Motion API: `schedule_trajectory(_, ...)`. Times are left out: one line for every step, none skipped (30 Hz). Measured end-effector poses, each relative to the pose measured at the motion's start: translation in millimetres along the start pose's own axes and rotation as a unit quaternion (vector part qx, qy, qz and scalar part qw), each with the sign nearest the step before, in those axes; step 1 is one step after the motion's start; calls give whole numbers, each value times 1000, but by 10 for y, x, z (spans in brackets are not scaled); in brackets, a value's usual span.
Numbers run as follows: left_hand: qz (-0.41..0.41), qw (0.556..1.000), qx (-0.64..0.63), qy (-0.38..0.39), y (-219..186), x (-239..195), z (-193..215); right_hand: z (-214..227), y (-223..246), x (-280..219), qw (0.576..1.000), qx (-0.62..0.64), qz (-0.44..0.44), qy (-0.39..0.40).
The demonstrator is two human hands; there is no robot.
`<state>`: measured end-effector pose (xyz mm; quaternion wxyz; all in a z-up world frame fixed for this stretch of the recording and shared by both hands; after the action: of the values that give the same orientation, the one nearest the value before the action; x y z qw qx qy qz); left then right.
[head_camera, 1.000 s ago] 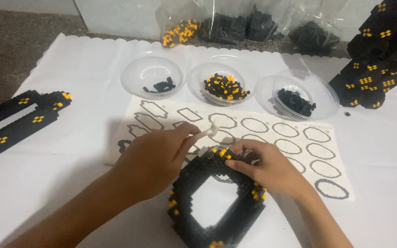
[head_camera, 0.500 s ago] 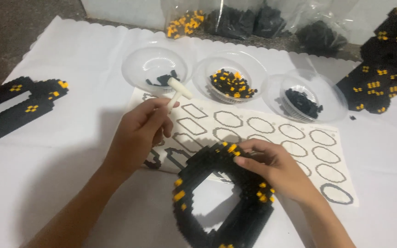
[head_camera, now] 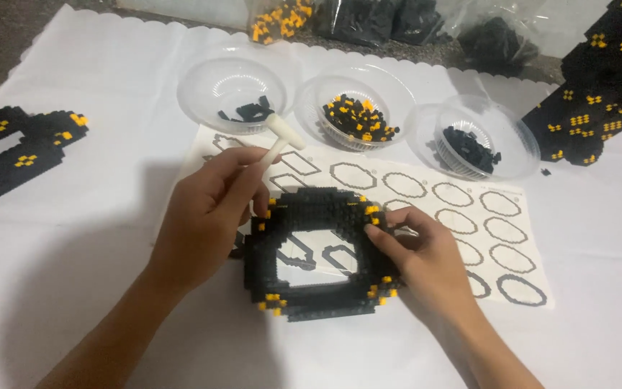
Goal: Assembling a circular structure using small interlocking blocks and a plastic pusher tool.
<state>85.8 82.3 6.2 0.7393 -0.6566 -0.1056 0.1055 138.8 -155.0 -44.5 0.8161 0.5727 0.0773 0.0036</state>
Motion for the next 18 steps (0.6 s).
schedule_trajectory(0, 1000, 0, 2, -1, -3, -9, 2, -8, -8, 1000, 0, -1, -1)
schedule_trajectory(1, 1000, 2, 0, -2, -5, -10, -9, -7, -15, 1000, -11, 3, 5)
schedule_trajectory(2, 1000, 5, -1, -3, -9, -10, -22, -6, -23, 1000, -22, 7, 11)
schedule_trajectory(2, 1000, 5, -1, -1, -6, -14, -24, -2, -34, 1000, -21, 7, 11)
schedule_trajectory(-4, 1000, 10, -1, -13, -6, -15, -25, 40, -39, 1000, -15, 25, 8)
schedule_trajectory(-11, 1000, 16, -3, -25, -6, -14, -27, 83, -45, 999, -9, 44, 5)
schedule_trajectory(-11, 1000, 16, -3, -29, -12, -19, -5, 39, -35, 999, -9, 44, 5)
schedule_trajectory(-15, 1000, 24, -7, -42, -21, -18, 55, 91, -22, 995, -27, 91, -13)
schedule_trajectory(-20, 999, 31, -12, -55, -30, -16, 111, 145, -19, 989, -46, 138, -31)
schedule_trajectory(-19, 999, 31, -12, -80, -31, -21, 122, 119, -22, 989, -46, 137, -30)
schedule_trajectory(10, 999, 40, -19, -49, -24, -13, 145, 201, -44, 979, -73, 189, -39)
schedule_trajectory(39, 998, 48, -25, -18, -19, -6, 164, 281, -76, 964, -101, 240, -49)
schedule_trajectory(40, 998, 48, -25, -7, -21, -3, 163, 257, -76, 964, -100, 240, -49)
schedule_trajectory(38, 997, 53, -31, -5, -21, 7, 155, 321, -108, 954, -85, 284, -47)
schedule_trajectory(35, 997, 59, -36, -3, -21, 19, 149, 383, -148, 941, -70, 328, -45)
schedule_trajectory(35, 997, 59, -36, -13, -25, 17, 151, 385, -152, 941, -70, 328, -46)
schedule_trajectory(23, 998, 52, -37, -45, -33, 21, 159, 404, -167, 937, -84, 336, -53)
schedule_trajectory(12, 998, 46, -39, -78, -43, 27, 164, 424, -182, 932, -98, 344, -59)
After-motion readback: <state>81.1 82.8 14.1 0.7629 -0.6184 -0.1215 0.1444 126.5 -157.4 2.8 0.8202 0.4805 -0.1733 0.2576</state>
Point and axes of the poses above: each hand's wrist, its own x-axis towards the middle knuckle, its own z-axis out of the back of the hand, y = z × x, the point moved 10 cm from there along x, towards the middle knuckle, and after that the axes turned 10 degrees about z, right-handed, at the moved point
